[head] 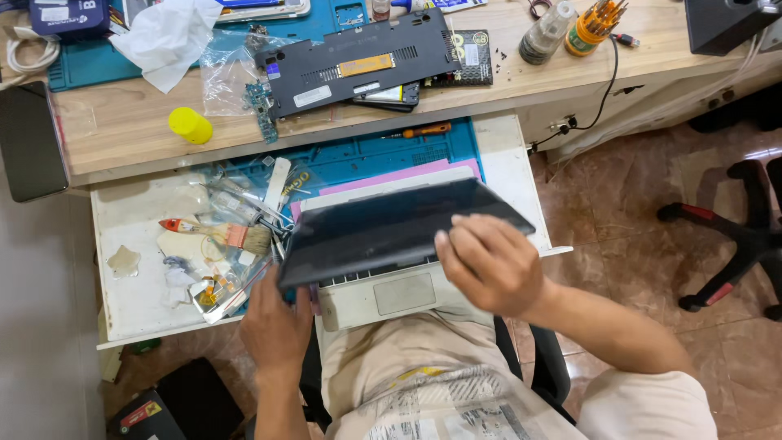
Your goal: The person opens a disassembled laptop, uses a white stylus to probe internal components, and then closes the device. They open the laptop again and use the stylus to press keys and the trackpad area before closing it once more and reopening it to continue probing the internals.
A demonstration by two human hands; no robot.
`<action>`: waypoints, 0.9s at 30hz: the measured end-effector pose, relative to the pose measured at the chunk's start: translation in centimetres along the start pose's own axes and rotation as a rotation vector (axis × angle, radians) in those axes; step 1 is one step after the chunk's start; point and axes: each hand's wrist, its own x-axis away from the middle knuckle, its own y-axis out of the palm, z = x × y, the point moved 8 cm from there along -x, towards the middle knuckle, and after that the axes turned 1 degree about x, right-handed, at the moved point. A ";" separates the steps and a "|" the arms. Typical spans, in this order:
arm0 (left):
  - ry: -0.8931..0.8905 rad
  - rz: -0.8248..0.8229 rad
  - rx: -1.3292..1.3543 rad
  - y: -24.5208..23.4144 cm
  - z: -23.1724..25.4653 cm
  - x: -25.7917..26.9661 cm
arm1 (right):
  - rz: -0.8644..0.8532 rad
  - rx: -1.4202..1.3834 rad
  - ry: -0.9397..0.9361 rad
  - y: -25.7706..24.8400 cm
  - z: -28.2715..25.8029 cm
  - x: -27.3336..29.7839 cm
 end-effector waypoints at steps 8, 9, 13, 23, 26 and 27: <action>0.449 0.037 0.112 -3.3 2.3 2.2 | -0.122 -0.088 -0.043 1.0 -4.4 7.2; 0.530 -0.024 0.149 -3.2 2.9 2.6 | -0.103 -0.092 -0.056 1.2 -4.6 7.9; 0.702 0.050 0.023 -2.8 4.7 3.8 | -0.087 -0.103 -0.044 1.4 -4.7 8.6; 0.942 0.147 -0.005 -2.4 7.0 5.0 | -0.164 -0.158 -0.027 2.6 -5.1 10.9; 0.961 0.147 -0.035 -2.0 6.7 5.1 | -0.156 -0.169 -0.016 2.6 -4.9 10.9; 0.971 0.146 -0.049 -1.8 6.7 5.3 | -0.154 -0.174 -0.013 2.6 -4.9 10.8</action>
